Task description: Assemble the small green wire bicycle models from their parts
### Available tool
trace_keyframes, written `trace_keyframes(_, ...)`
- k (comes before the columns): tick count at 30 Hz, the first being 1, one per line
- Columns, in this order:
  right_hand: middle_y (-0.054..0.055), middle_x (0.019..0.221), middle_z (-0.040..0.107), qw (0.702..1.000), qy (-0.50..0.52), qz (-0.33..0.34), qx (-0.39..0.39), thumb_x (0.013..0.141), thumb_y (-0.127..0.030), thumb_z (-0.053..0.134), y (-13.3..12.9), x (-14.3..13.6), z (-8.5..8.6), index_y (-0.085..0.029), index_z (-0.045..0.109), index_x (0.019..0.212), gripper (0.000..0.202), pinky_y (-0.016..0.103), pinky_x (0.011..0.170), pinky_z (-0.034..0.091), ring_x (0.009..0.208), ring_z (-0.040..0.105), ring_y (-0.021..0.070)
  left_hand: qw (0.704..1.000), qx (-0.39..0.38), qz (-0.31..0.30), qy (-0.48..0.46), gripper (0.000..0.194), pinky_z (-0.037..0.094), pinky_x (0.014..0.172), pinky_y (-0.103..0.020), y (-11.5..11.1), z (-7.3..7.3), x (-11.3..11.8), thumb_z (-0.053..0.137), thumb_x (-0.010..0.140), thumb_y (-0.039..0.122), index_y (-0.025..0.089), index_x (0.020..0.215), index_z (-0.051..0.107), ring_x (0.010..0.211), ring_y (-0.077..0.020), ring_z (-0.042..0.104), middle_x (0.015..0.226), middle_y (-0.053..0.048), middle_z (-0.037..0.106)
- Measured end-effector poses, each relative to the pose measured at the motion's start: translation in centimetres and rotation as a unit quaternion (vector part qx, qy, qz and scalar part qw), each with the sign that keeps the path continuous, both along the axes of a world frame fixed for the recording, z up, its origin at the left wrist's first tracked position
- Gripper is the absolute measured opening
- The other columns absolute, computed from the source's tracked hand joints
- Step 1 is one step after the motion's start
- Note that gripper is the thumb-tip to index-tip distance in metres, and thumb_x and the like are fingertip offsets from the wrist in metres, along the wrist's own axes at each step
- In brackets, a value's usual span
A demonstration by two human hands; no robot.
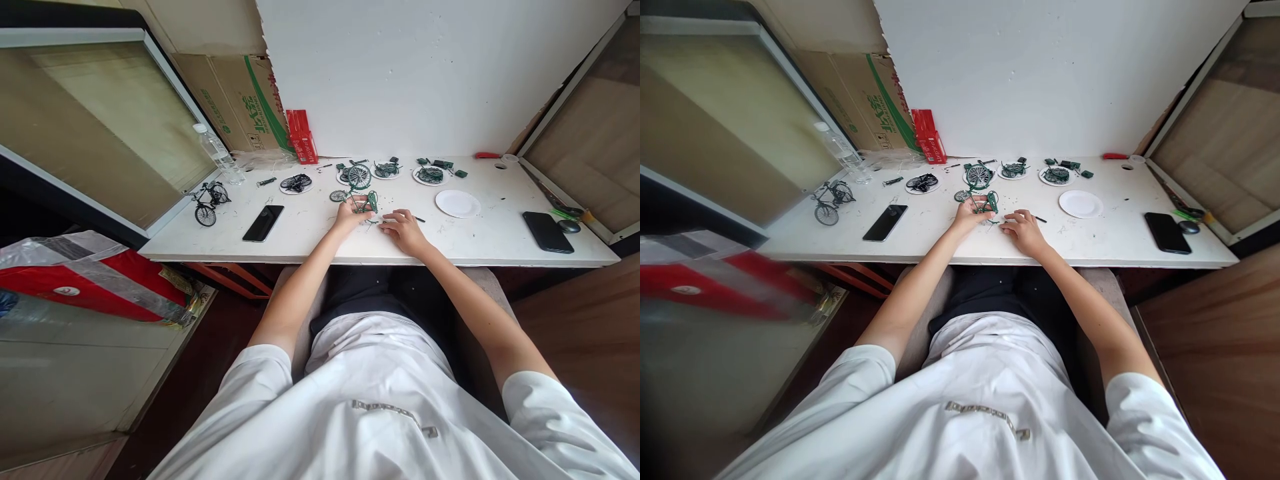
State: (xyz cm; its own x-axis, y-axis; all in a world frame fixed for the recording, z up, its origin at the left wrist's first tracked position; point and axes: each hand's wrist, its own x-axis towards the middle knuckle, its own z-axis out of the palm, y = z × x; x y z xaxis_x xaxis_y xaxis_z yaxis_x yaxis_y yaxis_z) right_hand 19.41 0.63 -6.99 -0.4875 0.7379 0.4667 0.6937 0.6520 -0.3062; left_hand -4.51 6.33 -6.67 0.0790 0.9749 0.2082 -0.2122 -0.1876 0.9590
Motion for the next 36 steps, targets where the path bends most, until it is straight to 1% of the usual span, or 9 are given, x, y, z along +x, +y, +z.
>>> trace_keyframes(2,0.009,0.151,0.071,1.0,-0.005,0.003,0.002,0.111,-0.034,0.057,0.1,0.0,-0.1,-0.033,0.083,0.136,0.036,0.071,0.118,0.049,0.145,0.05,0.0428,1.0,-0.005,-0.001,-0.005,0.071,0.059,0.088,-0.036,-0.1,0.1,0.0,0.105,0.056,0.023,0.018,0.117,0.069,0.093,-0.0226,0.077,0.1,-0.007,0.08)
trace_keyframes(5,0.008,0.153,0.07,1.0,-0.014,0.005,0.002,0.111,-0.032,0.055,0.1,0.0,-0.2,-0.034,0.084,0.134,0.037,0.07,0.119,0.048,0.147,0.049,0.0428,1.0,-0.007,-0.004,-0.015,0.073,0.059,0.089,-0.037,-0.2,0.2,0.1,0.105,0.055,0.023,0.017,0.118,0.069,0.094,-0.0225,0.076,0.1,-0.008,0.08)
trace_keyframes(13,0.009,0.146,0.073,1.0,-0.004,0.009,-0.004,0.111,-0.033,0.056,0.1,0.0,-0.2,-0.037,0.086,0.13,0.036,0.071,0.118,0.048,0.147,0.049,0.0431,0.999,-0.021,-0.006,-0.027,0.072,0.058,0.09,-0.037,-0.1,0.2,0.0,0.105,0.055,0.023,0.018,0.117,0.068,0.093,-0.0215,0.076,0.1,-0.007,0.079)
trace_keyframes(19,0.011,0.141,0.074,1.0,0.001,0.008,0.0,0.111,-0.039,0.057,-0.2,-0.2,0.2,-0.033,0.087,0.126,0.034,0.069,0.117,0.048,0.145,0.049,0.0438,0.999,-0.032,-0.01,-0.031,0.074,0.059,0.09,-0.038,-0.1,0.2,0.1,0.105,0.053,0.021,0.017,0.117,0.069,0.093,-0.022,0.077,0.1,-0.007,0.08)
trace_keyframes(23,0.012,0.138,0.075,1.0,0.002,0.007,0.005,0.113,-0.043,0.054,-0.6,-0.4,0.4,-0.03,0.087,0.123,0.037,0.067,0.118,0.048,0.143,0.05,0.0428,0.999,-0.037,-0.013,-0.029,0.074,0.06,0.088,-0.038,-0.3,0.4,0.2,0.107,0.053,0.02,0.017,0.117,0.069,0.09,-0.0216,0.077,0.099,-0.007,0.08)
trace_keyframes(28,0.014,0.135,0.075,1.0,0.018,0.016,-0.005,0.115,-0.045,0.047,-0.7,-0.5,0.7,-0.027,0.086,0.123,0.043,0.064,0.117,0.049,0.137,0.054,0.0401,0.999,-0.047,-0.005,-0.018,0.075,0.061,0.086,-0.037,-0.6,0.7,0.2,0.107,0.053,0.021,0.017,0.117,0.069,0.091,-0.0219,0.078,0.101,-0.007,0.081)
trace_keyframes(36,0.016,0.123,0.077,0.999,0.031,0.033,0.013,0.115,-0.046,0.046,-0.7,-0.7,1.0,-0.023,0.084,0.116,0.044,0.06,0.113,0.051,0.128,0.057,0.0378,0.998,-0.056,-0.002,-0.022,0.076,0.061,0.085,-0.037,-0.7,0.8,0.3,0.107,0.05,0.019,0.017,0.116,0.069,0.089,-0.0217,0.077,0.097,-0.005,0.08)
